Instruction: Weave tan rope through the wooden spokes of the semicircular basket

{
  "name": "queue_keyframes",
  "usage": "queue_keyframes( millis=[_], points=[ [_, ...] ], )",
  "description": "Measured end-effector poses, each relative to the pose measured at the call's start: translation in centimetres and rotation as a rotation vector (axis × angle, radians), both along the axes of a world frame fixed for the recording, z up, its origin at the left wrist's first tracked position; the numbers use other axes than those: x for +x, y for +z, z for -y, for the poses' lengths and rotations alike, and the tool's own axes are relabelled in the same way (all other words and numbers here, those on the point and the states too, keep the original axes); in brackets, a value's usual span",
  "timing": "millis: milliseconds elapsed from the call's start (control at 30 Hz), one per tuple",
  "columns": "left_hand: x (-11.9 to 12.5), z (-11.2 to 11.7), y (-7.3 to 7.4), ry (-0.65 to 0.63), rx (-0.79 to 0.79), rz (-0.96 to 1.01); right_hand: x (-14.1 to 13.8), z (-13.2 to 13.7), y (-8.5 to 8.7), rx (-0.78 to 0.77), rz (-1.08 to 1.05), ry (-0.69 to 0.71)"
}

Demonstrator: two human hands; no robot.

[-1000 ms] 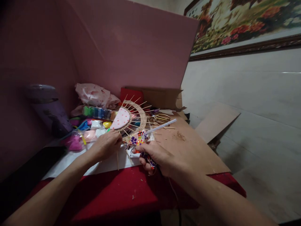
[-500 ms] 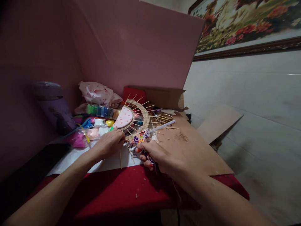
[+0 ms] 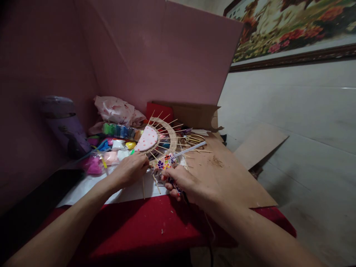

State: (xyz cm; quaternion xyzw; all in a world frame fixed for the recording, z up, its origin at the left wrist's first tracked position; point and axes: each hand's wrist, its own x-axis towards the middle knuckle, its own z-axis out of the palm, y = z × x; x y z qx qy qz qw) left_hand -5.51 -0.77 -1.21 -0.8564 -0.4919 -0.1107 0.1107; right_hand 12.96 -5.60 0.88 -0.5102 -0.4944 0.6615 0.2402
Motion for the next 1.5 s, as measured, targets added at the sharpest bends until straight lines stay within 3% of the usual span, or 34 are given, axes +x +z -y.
queue_keyframes(
  millis=[600,1100,1500],
  points=[
    [-0.1,0.0,-0.1,-0.008,-0.011,0.012,0.2,0.0,-0.4,-0.001,-0.023,0.019],
    [-0.1,0.0,-0.2,-0.016,0.008,0.008,-0.1,0.6,0.7,-0.017,0.065,0.004],
    [0.0,0.1,0.0,-0.013,-0.016,0.018,0.0,0.4,0.4,0.049,0.056,0.013]
  ],
)
